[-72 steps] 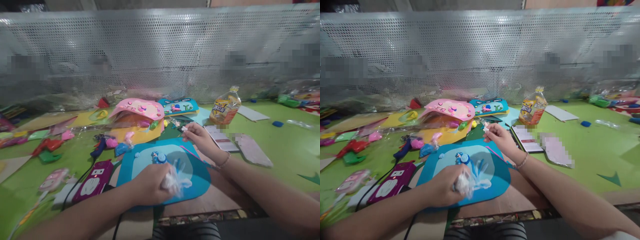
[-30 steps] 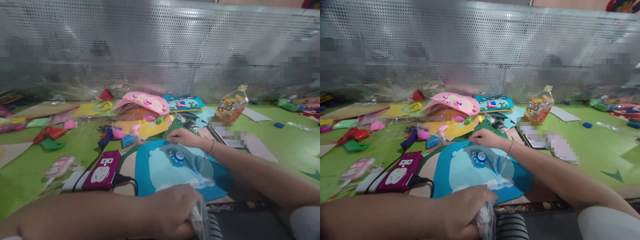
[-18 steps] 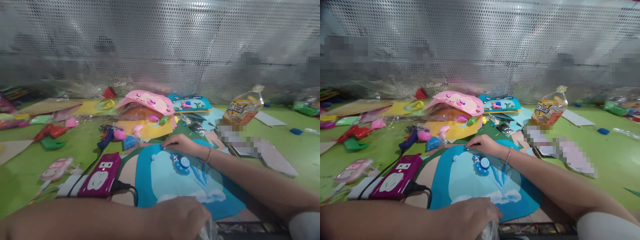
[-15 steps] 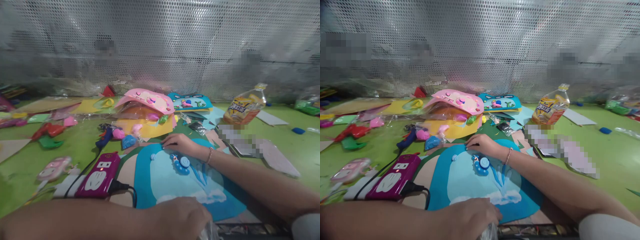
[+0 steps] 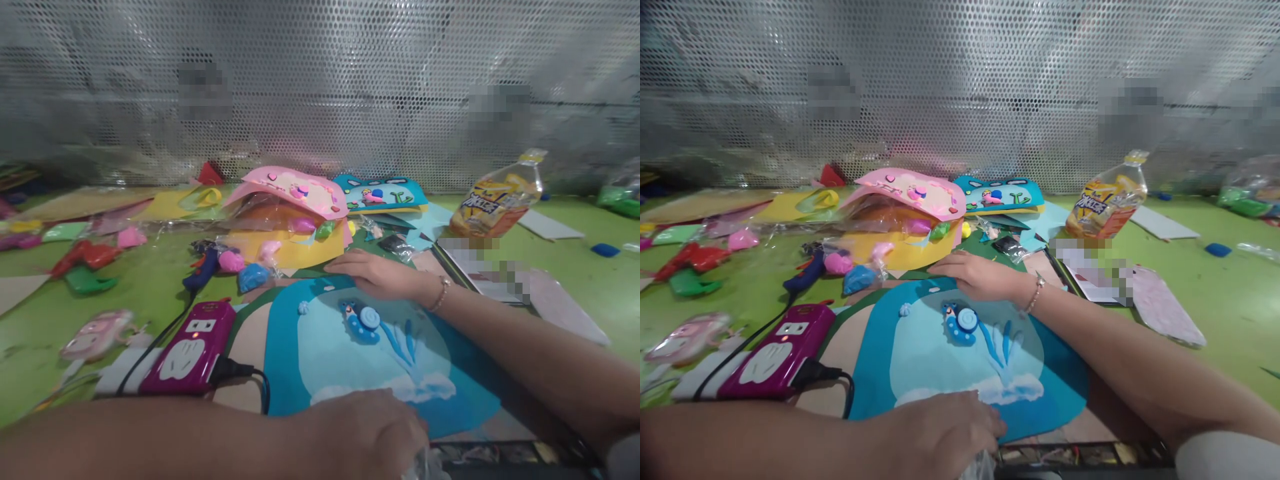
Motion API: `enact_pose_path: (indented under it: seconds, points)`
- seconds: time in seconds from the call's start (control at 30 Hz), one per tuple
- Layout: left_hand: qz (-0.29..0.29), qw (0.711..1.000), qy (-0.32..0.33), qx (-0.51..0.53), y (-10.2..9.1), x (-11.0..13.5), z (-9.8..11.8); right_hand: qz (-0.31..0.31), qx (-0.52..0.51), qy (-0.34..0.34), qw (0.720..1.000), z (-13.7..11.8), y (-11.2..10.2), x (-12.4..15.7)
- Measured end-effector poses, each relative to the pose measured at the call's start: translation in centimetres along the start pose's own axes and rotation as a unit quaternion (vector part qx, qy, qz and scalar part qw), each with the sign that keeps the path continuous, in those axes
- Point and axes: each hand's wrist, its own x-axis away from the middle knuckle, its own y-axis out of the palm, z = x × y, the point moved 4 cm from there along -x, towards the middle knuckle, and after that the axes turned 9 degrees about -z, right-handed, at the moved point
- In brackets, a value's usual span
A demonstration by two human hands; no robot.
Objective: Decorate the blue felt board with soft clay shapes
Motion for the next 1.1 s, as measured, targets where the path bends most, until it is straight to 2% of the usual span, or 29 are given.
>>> enact_pose_path:
  seconds: [0.17,0.33,0.53,0.73,0.9,1.1]
  points:
    - [0.003,1.0,0.004,-0.018,-0.8,0.0,0.5,-0.079,-0.054,-0.03,0.995,-0.3,0.3,0.6]
    - [0.005,0.999,0.02,-0.024,-0.7,0.0,0.4,-0.121,-0.029,-0.033,0.992,-0.2,1.0,0.7]
    - [0.032,0.999,-0.02,-0.03,0.0,0.0,0.3,-0.128,-0.011,-0.045,0.991,-0.5,0.8,0.8]
    - [0.075,0.997,0.014,-0.032,0.4,0.1,0.1,-0.125,-0.007,-0.032,0.992,-1.0,0.5,0.4]
    - [0.07,0.997,-0.015,-0.036,0.1,0.2,0.3,-0.114,-0.012,-0.01,0.993,-1.0,0.2,0.3]
    - [0.064,0.997,-0.014,-0.039,0.0,0.1,0.6,-0.123,0.027,-0.021,0.992,-0.6,0.2,0.3]
